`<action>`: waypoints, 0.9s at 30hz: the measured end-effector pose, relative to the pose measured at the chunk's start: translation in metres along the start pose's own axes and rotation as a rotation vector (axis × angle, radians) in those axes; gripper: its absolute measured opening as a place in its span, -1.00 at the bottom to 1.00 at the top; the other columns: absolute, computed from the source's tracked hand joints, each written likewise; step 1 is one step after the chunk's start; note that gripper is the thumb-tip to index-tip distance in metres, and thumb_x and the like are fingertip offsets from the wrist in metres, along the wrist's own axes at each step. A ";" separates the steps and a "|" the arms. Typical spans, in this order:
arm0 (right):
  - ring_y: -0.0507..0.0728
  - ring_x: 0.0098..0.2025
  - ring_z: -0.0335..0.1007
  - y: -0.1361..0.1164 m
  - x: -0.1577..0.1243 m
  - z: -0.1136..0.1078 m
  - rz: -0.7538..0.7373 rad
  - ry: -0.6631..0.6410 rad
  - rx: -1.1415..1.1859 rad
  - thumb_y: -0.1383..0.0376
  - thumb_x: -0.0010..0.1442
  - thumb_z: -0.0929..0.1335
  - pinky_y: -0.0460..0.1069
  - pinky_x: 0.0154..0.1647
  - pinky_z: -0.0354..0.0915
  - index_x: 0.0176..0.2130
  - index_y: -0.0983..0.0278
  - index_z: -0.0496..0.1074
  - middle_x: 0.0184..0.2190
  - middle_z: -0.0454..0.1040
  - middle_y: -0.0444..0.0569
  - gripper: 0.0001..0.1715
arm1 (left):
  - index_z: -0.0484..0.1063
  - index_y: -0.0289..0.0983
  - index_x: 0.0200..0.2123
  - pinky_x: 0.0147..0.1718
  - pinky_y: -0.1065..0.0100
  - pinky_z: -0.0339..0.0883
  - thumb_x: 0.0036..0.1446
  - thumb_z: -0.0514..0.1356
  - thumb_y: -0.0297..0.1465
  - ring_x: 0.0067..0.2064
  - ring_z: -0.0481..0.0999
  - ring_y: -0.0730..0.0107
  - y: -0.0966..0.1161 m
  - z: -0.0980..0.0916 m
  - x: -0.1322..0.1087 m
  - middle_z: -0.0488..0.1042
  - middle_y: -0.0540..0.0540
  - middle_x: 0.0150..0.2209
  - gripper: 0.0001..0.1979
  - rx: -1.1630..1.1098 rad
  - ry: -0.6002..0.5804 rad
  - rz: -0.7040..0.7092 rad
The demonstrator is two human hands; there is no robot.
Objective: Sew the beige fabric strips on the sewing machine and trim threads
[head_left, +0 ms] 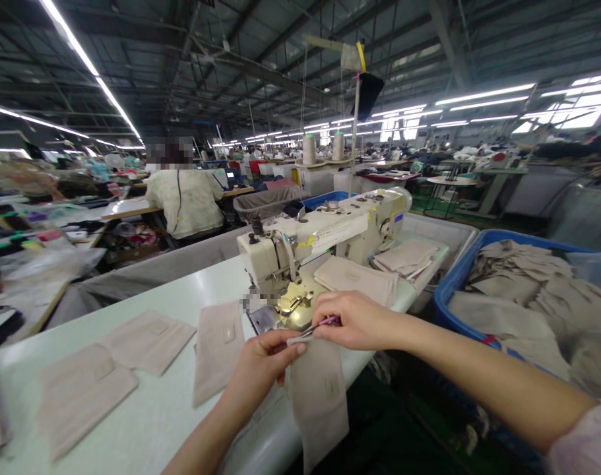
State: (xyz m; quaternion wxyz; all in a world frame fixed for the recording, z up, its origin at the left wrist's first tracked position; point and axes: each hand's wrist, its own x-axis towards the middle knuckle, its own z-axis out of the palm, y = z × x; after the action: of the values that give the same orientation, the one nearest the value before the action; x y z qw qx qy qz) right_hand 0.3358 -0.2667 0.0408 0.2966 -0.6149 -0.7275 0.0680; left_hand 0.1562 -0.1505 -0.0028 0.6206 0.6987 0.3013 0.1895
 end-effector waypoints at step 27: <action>0.05 -0.29 0.36 -0.003 -0.001 -0.006 0.006 -0.061 -0.093 0.39 0.17 0.40 -0.09 -0.29 0.14 -0.39 0.28 0.47 -0.34 0.46 -0.13 -0.92 | 0.58 -0.29 -0.38 -0.60 0.48 0.14 -0.10 0.36 -0.10 -0.53 0.27 0.47 -0.004 -0.004 -0.001 0.44 0.01 -0.53 -0.64 0.024 0.016 0.053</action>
State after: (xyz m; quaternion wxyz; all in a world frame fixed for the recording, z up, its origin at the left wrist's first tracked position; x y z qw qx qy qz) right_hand 0.3362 -0.2701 0.0471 0.2451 -0.6281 -0.7366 0.0536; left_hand 0.1523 -0.1475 -0.0060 0.6044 0.7123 0.2898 0.2080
